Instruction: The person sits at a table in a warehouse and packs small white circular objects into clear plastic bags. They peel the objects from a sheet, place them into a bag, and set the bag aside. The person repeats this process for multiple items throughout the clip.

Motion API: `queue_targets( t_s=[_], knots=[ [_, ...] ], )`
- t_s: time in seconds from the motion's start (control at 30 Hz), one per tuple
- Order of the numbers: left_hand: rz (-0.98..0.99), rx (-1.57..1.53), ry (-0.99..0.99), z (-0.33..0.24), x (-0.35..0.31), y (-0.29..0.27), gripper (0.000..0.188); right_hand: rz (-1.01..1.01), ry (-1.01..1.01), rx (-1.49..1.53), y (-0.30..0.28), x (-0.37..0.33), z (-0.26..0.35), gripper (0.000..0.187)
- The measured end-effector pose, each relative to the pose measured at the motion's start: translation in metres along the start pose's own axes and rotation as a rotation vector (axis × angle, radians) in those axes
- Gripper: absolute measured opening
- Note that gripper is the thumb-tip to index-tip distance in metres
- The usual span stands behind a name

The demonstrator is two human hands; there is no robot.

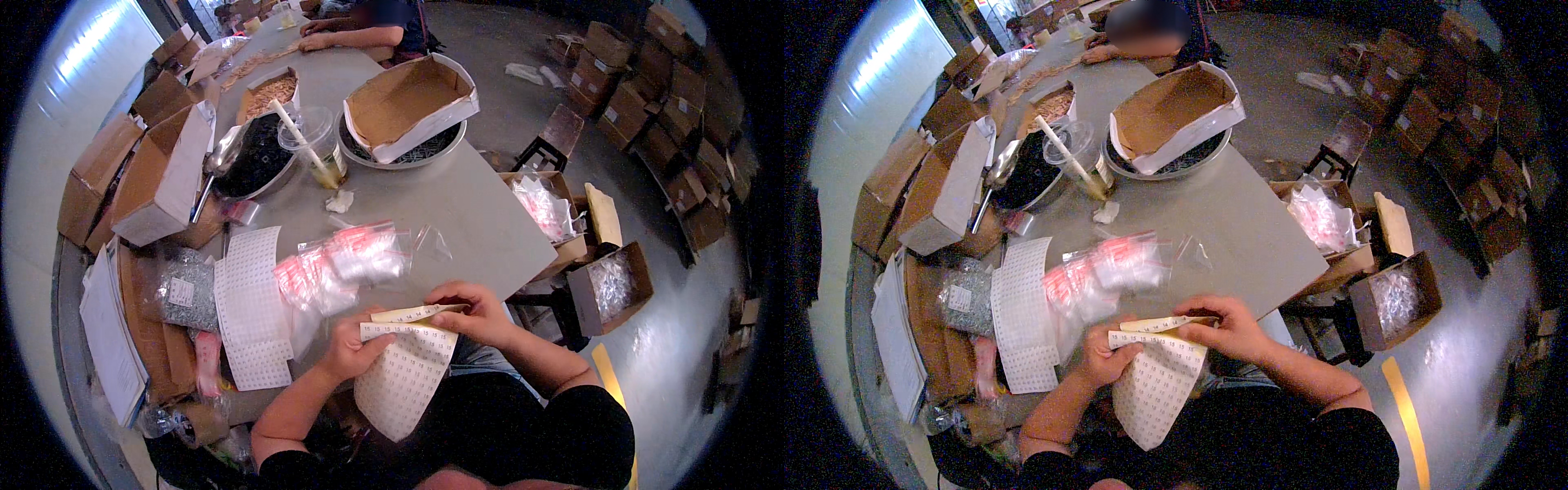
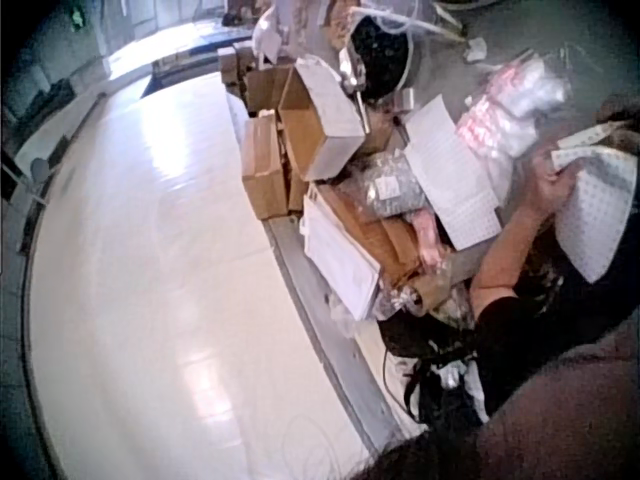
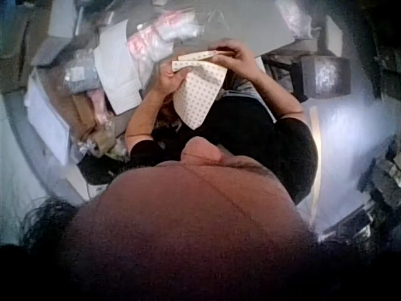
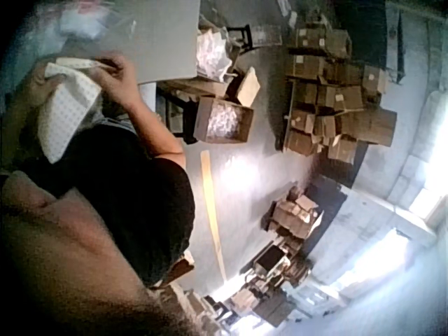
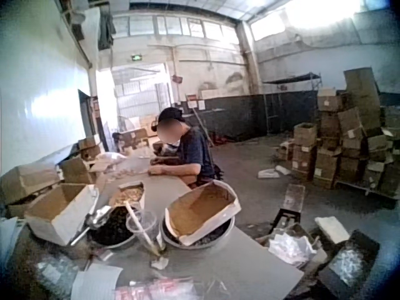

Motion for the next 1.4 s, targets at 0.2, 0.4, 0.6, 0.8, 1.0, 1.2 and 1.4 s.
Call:
queue_targets(
  t_s=[0.2, 0.4, 0.6, 0.8, 1.0, 1.2, 1.4],
  knots=[
    [-0.024, -0.067, 0.009, 0.006, -0.002, -0.006, 0.012, 0.126, -0.62, -0.626, -0.009, 0.003, 0.02, 0.009],
    [-0.109, -0.214, 0.01, 0.014, -0.008, -0.007, 0.012, 0.278, -0.8, -0.683, -0.005, -0.001, 0.0, 0.015],
    [-0.026, 0.052, 0.322, 0.006, -0.003, -0.006, 0.013, 0.445, -0.308, -0.413, -0.002, 0.027, 0.028, 0.04],
    [0.004, 0.112, 0.339, 0.005, -0.001, -0.002, 0.014, 0.556, -0.125, -0.442, 0.017, 0.035, 0.022, 0.029],
    [0.04, -0.021, 0.253, 0.012, -0.002, -0.003, 0.016, 0.491, -0.22, -0.453, 0.014, 0.031, 0.011, 0.03],
    [0.027, 0.097, 0.311, 0.001, 0.001, 0.001, 0.018, 0.551, -0.043, -0.302, 0.011, 0.036, 0.01, 0.03],
    [0.012, 0.22, 0.356, 0.007, 0.0, -0.002, 0.021, 0.661, 0.011, -0.487, 0.015, 0.045, 0.014, 0.024]
  ],
)
Point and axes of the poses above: each hand's wrist, its own x-axis towards the middle knuckle, its own y-axis out of the palm, z = x × y, the point moved 4 cm from there along x, towards the middle knuckle, and after that the axes turned 10 degrees about -y, right-handed, at the moved point
